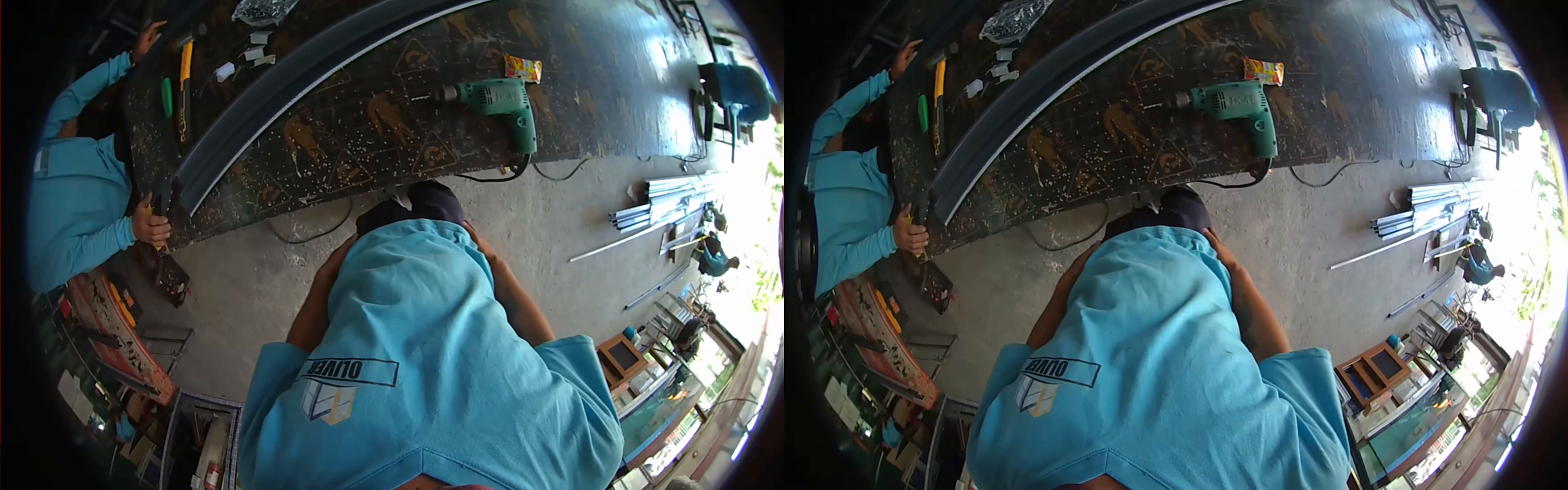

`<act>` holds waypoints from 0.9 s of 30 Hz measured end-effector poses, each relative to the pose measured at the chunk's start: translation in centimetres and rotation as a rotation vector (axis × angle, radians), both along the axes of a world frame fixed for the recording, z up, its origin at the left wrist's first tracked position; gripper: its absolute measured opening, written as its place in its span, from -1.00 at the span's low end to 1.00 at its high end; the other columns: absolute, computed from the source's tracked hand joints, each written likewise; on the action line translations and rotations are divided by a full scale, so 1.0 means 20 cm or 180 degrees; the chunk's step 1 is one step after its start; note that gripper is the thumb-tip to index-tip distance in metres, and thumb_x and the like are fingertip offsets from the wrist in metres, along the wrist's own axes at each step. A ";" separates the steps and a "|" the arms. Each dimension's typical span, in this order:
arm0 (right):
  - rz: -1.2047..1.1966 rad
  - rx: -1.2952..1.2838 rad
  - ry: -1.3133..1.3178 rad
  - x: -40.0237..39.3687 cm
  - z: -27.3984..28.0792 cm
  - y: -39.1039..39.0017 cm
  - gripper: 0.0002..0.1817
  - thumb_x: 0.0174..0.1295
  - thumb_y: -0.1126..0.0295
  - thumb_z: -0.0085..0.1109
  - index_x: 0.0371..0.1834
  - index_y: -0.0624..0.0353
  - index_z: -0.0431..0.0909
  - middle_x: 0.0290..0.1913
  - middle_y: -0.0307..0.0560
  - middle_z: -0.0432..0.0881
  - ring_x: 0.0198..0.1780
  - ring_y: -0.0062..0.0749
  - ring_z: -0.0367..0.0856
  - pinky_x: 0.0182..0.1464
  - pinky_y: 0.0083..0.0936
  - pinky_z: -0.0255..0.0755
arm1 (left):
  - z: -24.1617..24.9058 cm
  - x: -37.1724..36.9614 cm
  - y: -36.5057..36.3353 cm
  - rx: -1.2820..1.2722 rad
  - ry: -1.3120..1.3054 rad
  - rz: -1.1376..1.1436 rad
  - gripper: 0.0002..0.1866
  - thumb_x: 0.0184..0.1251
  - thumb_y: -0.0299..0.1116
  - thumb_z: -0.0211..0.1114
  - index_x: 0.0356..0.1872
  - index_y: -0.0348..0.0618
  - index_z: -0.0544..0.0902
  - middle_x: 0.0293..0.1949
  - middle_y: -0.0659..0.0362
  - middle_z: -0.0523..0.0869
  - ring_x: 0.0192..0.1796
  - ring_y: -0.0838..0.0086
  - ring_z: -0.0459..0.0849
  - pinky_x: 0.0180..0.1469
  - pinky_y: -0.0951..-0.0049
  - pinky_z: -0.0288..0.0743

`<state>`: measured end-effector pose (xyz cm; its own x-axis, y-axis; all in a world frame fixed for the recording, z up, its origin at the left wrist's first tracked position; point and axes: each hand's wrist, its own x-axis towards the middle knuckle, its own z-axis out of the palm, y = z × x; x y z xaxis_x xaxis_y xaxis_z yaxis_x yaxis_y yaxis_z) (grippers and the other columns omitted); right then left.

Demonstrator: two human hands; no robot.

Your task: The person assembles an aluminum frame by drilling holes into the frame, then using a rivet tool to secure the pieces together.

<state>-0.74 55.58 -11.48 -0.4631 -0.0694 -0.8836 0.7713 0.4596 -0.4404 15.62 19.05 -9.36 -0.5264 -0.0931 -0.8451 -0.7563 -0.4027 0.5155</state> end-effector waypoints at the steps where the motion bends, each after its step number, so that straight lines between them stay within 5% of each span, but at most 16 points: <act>1: 0.0754 -0.0678 0.0475 0.04 -0.12 0.03 -0.15 0.38 -0.26 0.10 0.58 0.05 0.24 0.53 0.04 0.34 0.52 -0.21 0.29 0.50 -0.30 0.19 | -0.04 0.02 -0.01 0.0066 0.0071 -0.0080 -0.40 0.54 0.13 0.12 0.13 -0.29 0.68 0.04 0.09 0.74 0.08 0.39 0.66 0.19 0.39 0.46; 4: 0.0582 -0.0222 -0.0385 -0.13 0.24 -0.11 -0.29 0.41 -0.16 0.13 0.46 0.08 0.44 0.42 -0.05 0.50 0.36 -0.12 0.50 0.33 -0.24 0.43 | -0.10 -0.02 -0.13 0.0207 0.0343 -0.0419 -0.36 0.55 0.16 0.08 0.15 -0.31 0.66 0.06 0.08 0.74 0.10 0.36 0.66 0.20 0.37 0.46; 8: 0.1199 -0.0143 -0.0180 -0.24 0.65 -0.20 -0.35 0.37 -0.22 0.14 0.23 0.10 0.66 0.19 0.08 0.70 0.16 -0.13 0.69 0.19 -0.29 0.55 | 0.07 -0.19 -0.25 -0.0105 0.0349 -0.1499 -0.33 0.55 0.20 0.06 0.14 -0.31 0.66 0.06 0.04 0.76 0.09 0.34 0.69 0.19 0.35 0.49; 10: 0.2305 -0.0202 0.0704 -0.24 0.71 -0.19 -0.40 0.36 -0.18 0.18 0.16 0.11 0.71 0.07 0.09 0.76 0.09 -0.12 0.72 0.18 -0.26 0.55 | 0.15 -0.32 -0.31 -0.0644 0.0414 -0.2319 -0.37 0.54 0.16 0.12 0.15 -0.31 0.65 0.04 -0.04 0.76 0.09 0.32 0.71 0.16 0.32 0.52; 14: 0.2607 0.0196 0.2098 -0.51 0.74 -0.28 -0.63 0.24 0.10 0.33 -0.03 0.10 0.74 -0.17 0.13 0.76 -0.10 0.00 0.74 -0.02 -0.17 0.59 | 0.29 -0.54 -0.23 -0.1325 0.1285 -0.2247 -0.47 0.58 0.02 0.15 0.13 -0.33 0.65 0.04 0.01 0.77 0.11 0.36 0.70 0.22 0.45 0.48; 16: 0.2901 -0.0215 0.3307 -0.87 1.08 -0.49 -0.62 0.28 0.20 0.31 0.08 0.16 0.68 -0.11 0.18 0.74 -0.07 0.01 0.74 -0.04 -0.15 0.59 | 0.33 -0.69 -0.20 -0.1490 0.1582 -0.2433 -0.46 0.52 0.00 0.24 0.19 -0.33 0.62 0.05 -0.09 0.75 0.13 0.28 0.72 0.19 0.32 0.54; 18: 0.2222 0.0033 0.2779 -1.23 1.47 -0.75 -0.64 0.30 0.18 0.29 0.05 0.16 0.69 -0.17 0.12 0.75 -0.17 -0.03 0.76 -0.13 -0.19 0.62 | 0.46 -0.80 -0.13 -0.1501 0.2005 -0.2781 -0.49 0.54 -0.06 0.22 0.22 -0.33 0.60 0.10 -0.10 0.74 0.18 0.26 0.70 0.24 0.32 0.52; 19: 0.2545 -0.0011 0.4549 -1.35 1.69 -0.84 -0.62 0.25 0.07 0.31 -0.05 0.10 0.75 -0.13 0.07 0.78 -0.07 -0.13 0.78 -0.07 -0.21 0.65 | 0.49 -0.86 -0.11 -0.1431 0.2075 -0.2903 -0.52 0.56 -0.09 0.20 0.19 -0.33 0.63 0.12 -0.05 0.73 0.22 0.30 0.65 0.29 0.36 0.44; 20: 0.0790 -0.0738 0.4376 -1.09 1.90 -0.78 -0.57 0.32 0.03 0.24 0.07 0.09 0.70 -0.07 0.06 0.77 -0.04 -0.14 0.78 -0.01 -0.21 0.65 | 0.51 -0.89 -0.09 -0.1378 0.1823 -0.2892 -0.53 0.56 -0.14 0.20 0.20 -0.38 0.59 0.15 -0.05 0.72 0.24 0.24 0.65 0.32 0.33 0.42; 21: -0.0981 -0.1494 0.4140 -0.83 2.03 -0.78 -0.52 0.38 0.00 0.17 0.18 0.09 0.65 -0.02 0.04 0.77 -0.01 -0.15 0.77 0.04 -0.22 0.66 | 0.29 -0.92 -0.22 -0.2252 0.2228 -0.3390 -0.54 0.56 -0.22 0.16 0.30 -0.36 0.55 0.21 -0.06 0.68 0.13 0.20 0.69 0.21 0.37 0.51; 22: -0.1279 -0.1302 0.4240 -0.63 2.12 -0.56 -0.52 0.38 0.00 0.17 0.18 0.09 0.65 -0.02 0.04 0.77 -0.01 -0.15 0.77 0.04 -0.22 0.66 | 0.28 -0.93 -0.20 -0.2185 0.2369 -0.3707 -0.54 0.56 -0.22 0.16 0.30 -0.36 0.55 0.21 -0.06 0.68 0.13 0.20 0.69 0.21 0.37 0.51; 24: -0.1029 -0.0728 0.4197 -0.41 2.23 -0.46 -0.52 0.35 -0.01 0.19 0.17 0.05 0.67 0.02 0.01 0.76 0.04 -0.16 0.75 0.08 -0.22 0.63 | 0.29 -0.94 -0.19 -0.2139 0.2200 -0.4003 -0.54 0.55 -0.21 0.17 0.28 -0.36 0.56 0.20 -0.05 0.69 0.12 0.23 0.69 0.21 0.37 0.51; 27: 0.0596 -0.0388 0.4369 -0.51 2.44 -0.55 -0.53 0.30 -0.01 0.23 0.16 0.01 0.69 0.08 -0.04 0.74 0.11 -0.18 0.72 0.13 -0.22 0.60 | 0.33 -0.88 -0.22 -0.2300 0.1904 -0.3057 -0.54 0.55 -0.19 0.18 0.26 -0.36 0.57 0.17 -0.04 0.70 0.12 0.27 0.69 0.22 0.36 0.52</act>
